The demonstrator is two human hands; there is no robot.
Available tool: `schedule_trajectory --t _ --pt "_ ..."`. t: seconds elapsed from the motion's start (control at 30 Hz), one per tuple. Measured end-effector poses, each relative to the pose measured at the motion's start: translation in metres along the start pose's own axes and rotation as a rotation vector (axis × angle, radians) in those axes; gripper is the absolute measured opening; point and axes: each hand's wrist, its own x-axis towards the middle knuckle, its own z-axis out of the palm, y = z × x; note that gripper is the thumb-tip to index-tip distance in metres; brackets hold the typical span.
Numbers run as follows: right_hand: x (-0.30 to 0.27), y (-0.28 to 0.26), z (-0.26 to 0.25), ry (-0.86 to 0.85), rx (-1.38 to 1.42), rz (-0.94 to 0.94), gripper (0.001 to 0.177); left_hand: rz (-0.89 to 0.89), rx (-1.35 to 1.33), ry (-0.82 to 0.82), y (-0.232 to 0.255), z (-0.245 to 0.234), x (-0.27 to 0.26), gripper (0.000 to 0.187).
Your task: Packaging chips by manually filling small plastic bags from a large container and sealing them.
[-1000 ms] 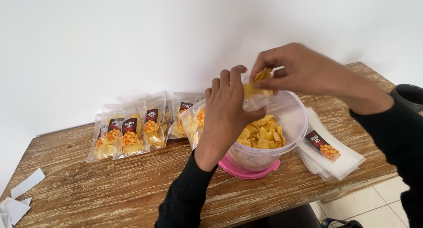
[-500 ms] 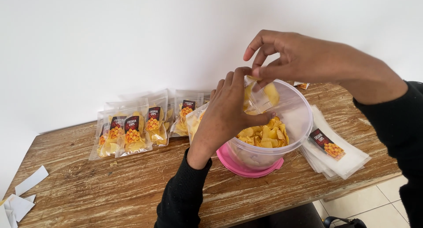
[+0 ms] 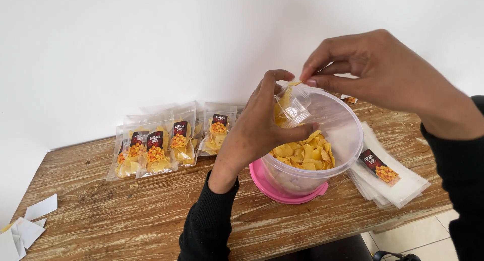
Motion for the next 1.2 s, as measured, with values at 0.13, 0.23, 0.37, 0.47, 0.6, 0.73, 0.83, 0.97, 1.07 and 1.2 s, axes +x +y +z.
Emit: schedule_trajectory --t 0.13,0.23,0.37,0.47,0.6,0.73,0.83,0.97,1.07,1.2 --pt "-0.011 0.002 0.009 0.146 -0.330 -0.240 0.007 -0.002 -0.027 0.060 -0.004 -0.002 0.002 0.077" --pt "-0.007 0.006 0.013 0.025 -0.212 -0.448 0.018 0.003 -0.080 0.028 -0.010 -0.006 0.006 0.077" --pt "-0.001 0.009 0.001 -0.213 0.074 -0.366 0.039 0.061 -0.293 -0.089 -0.013 -0.018 0.004 0.072" --pt "0.006 0.012 0.005 -0.042 0.031 -0.310 0.028 0.135 -0.463 -0.139 -0.026 -0.028 0.004 0.064" --pt "0.030 0.060 0.032 -0.309 -0.341 0.068 0.025 0.290 -0.514 -0.254 -0.026 -0.050 -0.003 0.050" --pt "0.024 0.070 0.082 -1.085 -0.663 0.265 0.078 0.368 -0.555 -0.262 -0.013 -0.064 -0.018 0.051" --pt "0.018 0.096 0.104 -1.143 -0.754 0.097 0.050 0.271 -0.631 -0.150 -0.001 -0.066 -0.024 0.051" --pt "0.013 0.120 0.105 -1.092 -0.495 0.006 0.019 0.206 -0.634 -0.129 -0.005 -0.065 -0.023 0.053" --pt "0.009 0.107 0.083 -0.971 -0.409 0.017 0.016 0.210 -0.503 -0.138 -0.015 -0.064 -0.018 0.055" --pt "0.005 0.089 0.040 -0.613 -0.240 0.061 0.024 0.140 -0.261 -0.146 -0.011 -0.056 -0.019 0.083"
